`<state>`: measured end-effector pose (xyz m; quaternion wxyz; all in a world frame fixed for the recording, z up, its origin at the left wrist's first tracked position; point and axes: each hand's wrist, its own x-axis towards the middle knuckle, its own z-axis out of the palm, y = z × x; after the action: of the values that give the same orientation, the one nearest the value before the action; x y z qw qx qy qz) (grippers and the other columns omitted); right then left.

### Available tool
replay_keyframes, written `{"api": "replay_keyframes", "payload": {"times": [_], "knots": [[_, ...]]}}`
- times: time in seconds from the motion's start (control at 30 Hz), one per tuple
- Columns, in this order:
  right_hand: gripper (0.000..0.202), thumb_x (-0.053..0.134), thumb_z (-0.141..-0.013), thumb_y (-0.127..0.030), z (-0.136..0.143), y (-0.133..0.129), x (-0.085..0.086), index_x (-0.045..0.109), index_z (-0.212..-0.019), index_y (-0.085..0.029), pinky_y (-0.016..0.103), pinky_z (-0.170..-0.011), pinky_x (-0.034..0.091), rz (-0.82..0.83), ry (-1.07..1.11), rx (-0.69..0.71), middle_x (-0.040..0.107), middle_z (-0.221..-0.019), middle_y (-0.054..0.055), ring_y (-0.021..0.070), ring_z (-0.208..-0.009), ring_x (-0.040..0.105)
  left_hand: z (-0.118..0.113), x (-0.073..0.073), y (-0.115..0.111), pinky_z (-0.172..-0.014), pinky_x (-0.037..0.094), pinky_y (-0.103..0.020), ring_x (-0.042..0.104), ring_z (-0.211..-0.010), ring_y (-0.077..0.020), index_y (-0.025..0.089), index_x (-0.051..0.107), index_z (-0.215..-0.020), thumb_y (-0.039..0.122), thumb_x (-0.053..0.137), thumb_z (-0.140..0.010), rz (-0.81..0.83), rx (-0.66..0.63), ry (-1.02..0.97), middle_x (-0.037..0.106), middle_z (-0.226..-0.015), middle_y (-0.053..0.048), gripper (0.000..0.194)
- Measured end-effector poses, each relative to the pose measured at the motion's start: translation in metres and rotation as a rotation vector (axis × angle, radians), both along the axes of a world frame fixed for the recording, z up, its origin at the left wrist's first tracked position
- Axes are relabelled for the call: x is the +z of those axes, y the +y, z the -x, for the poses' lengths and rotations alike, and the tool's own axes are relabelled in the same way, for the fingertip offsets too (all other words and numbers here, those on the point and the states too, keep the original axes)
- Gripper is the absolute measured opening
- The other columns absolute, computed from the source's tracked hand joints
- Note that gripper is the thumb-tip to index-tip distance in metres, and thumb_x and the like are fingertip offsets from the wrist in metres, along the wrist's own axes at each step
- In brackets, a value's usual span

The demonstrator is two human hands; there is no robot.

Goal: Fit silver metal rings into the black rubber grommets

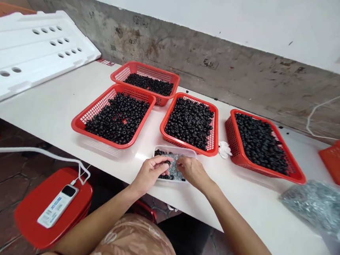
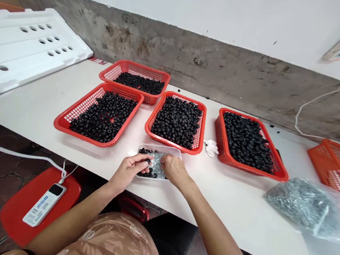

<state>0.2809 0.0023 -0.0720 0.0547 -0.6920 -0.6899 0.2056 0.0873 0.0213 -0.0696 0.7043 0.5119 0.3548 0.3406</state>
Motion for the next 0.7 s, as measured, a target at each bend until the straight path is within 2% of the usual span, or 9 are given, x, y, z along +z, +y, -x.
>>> {"api": "replay_keyframes", "payload": {"times": [0.13, 0.23, 0.4, 0.57, 0.63, 0.7], "knots": [[0.017, 0.054, -0.082, -0.007, -0.004, -0.002, -0.007, 0.069, -0.086, -0.015, 0.026, -0.064, 0.039, -0.049, 0.082, 0.032, 0.069, -0.081, 0.007, 0.0188, -0.074, 0.061, 0.002, 0.0, 0.001, -0.07, 0.05, -0.024, 0.063, -0.071, -0.0128, 0.015, 0.072, -0.112, 0.029, 0.06, -0.086, -0.03, -0.003, 0.016, 0.071, -0.087, -0.005, 0.031], [0.018, 0.049, -0.084, -0.009, -0.007, -0.004, -0.009, 0.065, -0.081, -0.015, 0.027, -0.066, 0.04, -0.096, 0.153, -0.004, 0.065, -0.075, 0.006, 0.0187, -0.071, 0.058, 0.003, 0.0, 0.002, -0.069, 0.051, -0.024, 0.063, -0.071, -0.0131, 0.015, 0.071, -0.113, 0.03, 0.06, -0.087, -0.027, -0.002, 0.018, 0.071, -0.086, -0.006, 0.032], [0.012, 0.05, -0.083, -0.015, -0.005, -0.005, -0.001, 0.06, -0.077, -0.017, 0.03, -0.067, 0.04, -0.147, 0.312, -0.096, 0.06, -0.072, 0.004, 0.0194, -0.07, 0.054, 0.003, -0.002, 0.002, -0.068, 0.05, -0.023, 0.063, -0.071, -0.0126, 0.016, 0.071, -0.107, 0.031, 0.061, -0.087, -0.04, 0.001, 0.012, 0.07, -0.087, -0.004, 0.027], [0.013, 0.053, -0.084, -0.029, -0.002, -0.008, 0.012, 0.058, -0.077, -0.019, 0.027, -0.057, 0.039, -0.066, 0.571, -0.192, 0.056, -0.063, -0.001, 0.0151, -0.058, 0.05, 0.004, -0.002, 0.001, -0.067, 0.05, -0.023, 0.063, -0.068, -0.0134, 0.015, 0.07, -0.098, 0.033, 0.062, -0.088, -0.066, -0.014, 0.059, 0.068, -0.075, -0.002, 0.022], [0.018, 0.055, -0.083, -0.037, -0.001, -0.009, 0.015, 0.058, -0.078, -0.019, 0.026, -0.052, 0.038, -0.006, 0.702, -0.235, 0.055, -0.059, -0.002, 0.0132, -0.052, 0.048, 0.003, -0.001, 0.0, -0.066, 0.051, -0.024, 0.064, -0.067, -0.0139, 0.015, 0.07, -0.099, 0.033, 0.061, -0.088, -0.11, -0.019, 0.103, 0.069, -0.078, -0.003, 0.022], [0.024, 0.057, -0.081, -0.043, 0.0, -0.011, 0.017, 0.056, -0.079, -0.019, 0.025, -0.05, 0.038, 0.047, 0.835, -0.275, 0.055, -0.057, -0.003, 0.012, -0.05, 0.047, 0.0, 0.001, -0.002, -0.065, 0.052, -0.025, 0.064, -0.068, -0.0146, 0.016, 0.07, -0.103, 0.031, 0.061, -0.088, -0.223, -0.012, 0.19, 0.071, -0.086, -0.005, 0.023]]}}
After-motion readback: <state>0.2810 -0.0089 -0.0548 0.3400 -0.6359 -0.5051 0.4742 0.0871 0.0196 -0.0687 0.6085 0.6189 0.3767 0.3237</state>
